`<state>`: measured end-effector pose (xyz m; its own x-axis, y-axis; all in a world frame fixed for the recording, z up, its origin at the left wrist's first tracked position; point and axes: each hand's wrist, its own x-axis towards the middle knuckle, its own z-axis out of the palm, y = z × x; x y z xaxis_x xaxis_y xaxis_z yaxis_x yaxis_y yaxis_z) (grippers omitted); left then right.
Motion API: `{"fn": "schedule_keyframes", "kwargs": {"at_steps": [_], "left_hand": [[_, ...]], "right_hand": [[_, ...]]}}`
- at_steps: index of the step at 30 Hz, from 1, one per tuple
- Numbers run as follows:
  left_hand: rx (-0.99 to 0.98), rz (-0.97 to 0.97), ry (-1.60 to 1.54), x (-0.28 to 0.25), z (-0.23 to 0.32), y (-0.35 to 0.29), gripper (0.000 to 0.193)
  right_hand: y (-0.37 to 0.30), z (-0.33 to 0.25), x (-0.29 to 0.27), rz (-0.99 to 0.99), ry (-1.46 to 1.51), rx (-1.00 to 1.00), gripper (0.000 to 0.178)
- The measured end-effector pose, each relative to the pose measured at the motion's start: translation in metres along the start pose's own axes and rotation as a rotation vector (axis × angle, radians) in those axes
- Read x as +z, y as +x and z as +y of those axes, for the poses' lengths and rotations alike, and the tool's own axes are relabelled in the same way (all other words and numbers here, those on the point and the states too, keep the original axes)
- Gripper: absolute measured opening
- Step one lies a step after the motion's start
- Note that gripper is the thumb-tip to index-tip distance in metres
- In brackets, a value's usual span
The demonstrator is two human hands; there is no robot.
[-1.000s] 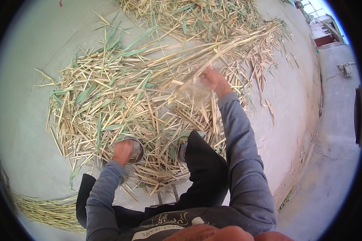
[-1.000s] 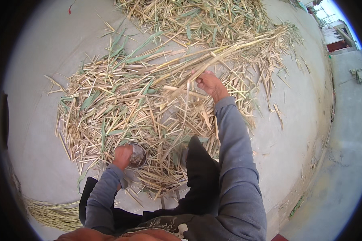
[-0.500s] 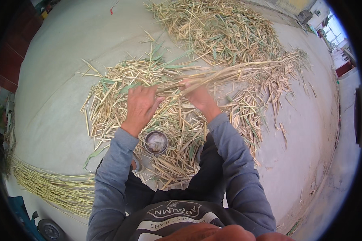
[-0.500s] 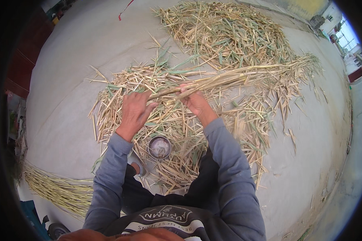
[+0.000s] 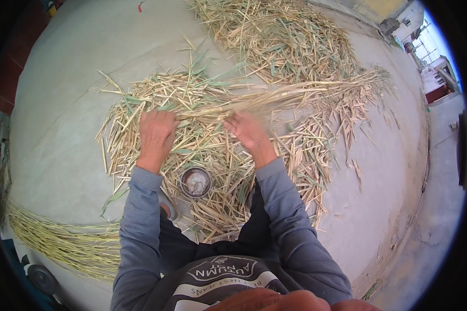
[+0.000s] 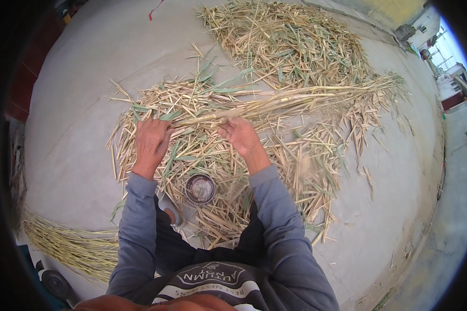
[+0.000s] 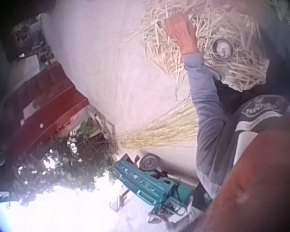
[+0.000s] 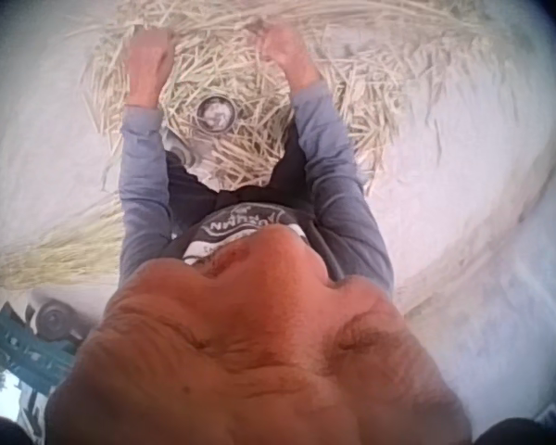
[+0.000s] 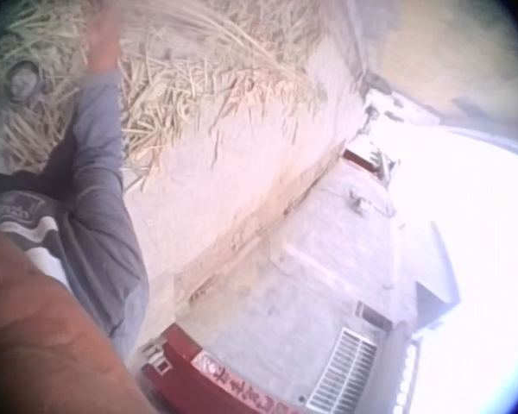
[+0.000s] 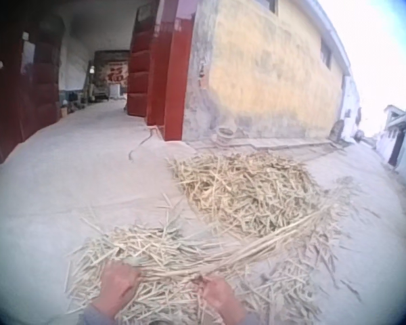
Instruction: The person sits on a concrete floor and repeatedly strips leaves and outer layers from long plant stalks by hand. The person separates the cleaned stalks from the debris and places them into a pile to the side.
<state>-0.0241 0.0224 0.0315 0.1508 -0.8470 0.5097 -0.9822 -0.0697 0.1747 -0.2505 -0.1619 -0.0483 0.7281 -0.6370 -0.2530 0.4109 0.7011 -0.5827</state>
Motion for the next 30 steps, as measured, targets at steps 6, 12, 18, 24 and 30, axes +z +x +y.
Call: {"fn": "schedule_keyframes", "kwargs": {"at_steps": [6, 12, 18, 24, 30], "left_hand": [[-0.031, -0.075, -0.115, -0.002, -0.023, -0.005, 0.016], [-0.123, -0.222, -0.138, 0.003, -0.037, -0.016, 0.014], [-0.122, -0.302, -0.262, 0.012, -0.034, -0.026, 0.017], [-0.123, 0.021, 0.064, 0.012, -0.053, -0.009, 0.014], [-0.219, 0.159, 0.090, -0.013, -0.059, 0.008, 0.013]], "right_hand": [[0.008, -0.002, 0.011, 0.206, -0.249, 0.069, 0.024], [0.002, -0.008, 0.020, 0.265, -0.491, 0.085, 0.045], [0.006, -0.016, 0.031, 0.239, -0.406, -0.047, 0.039], [0.001, -0.002, 0.017, 0.408, -0.447, -0.174, 0.039], [0.000, 0.001, -0.013, 0.637, -1.341, -0.122, 0.050]]}}
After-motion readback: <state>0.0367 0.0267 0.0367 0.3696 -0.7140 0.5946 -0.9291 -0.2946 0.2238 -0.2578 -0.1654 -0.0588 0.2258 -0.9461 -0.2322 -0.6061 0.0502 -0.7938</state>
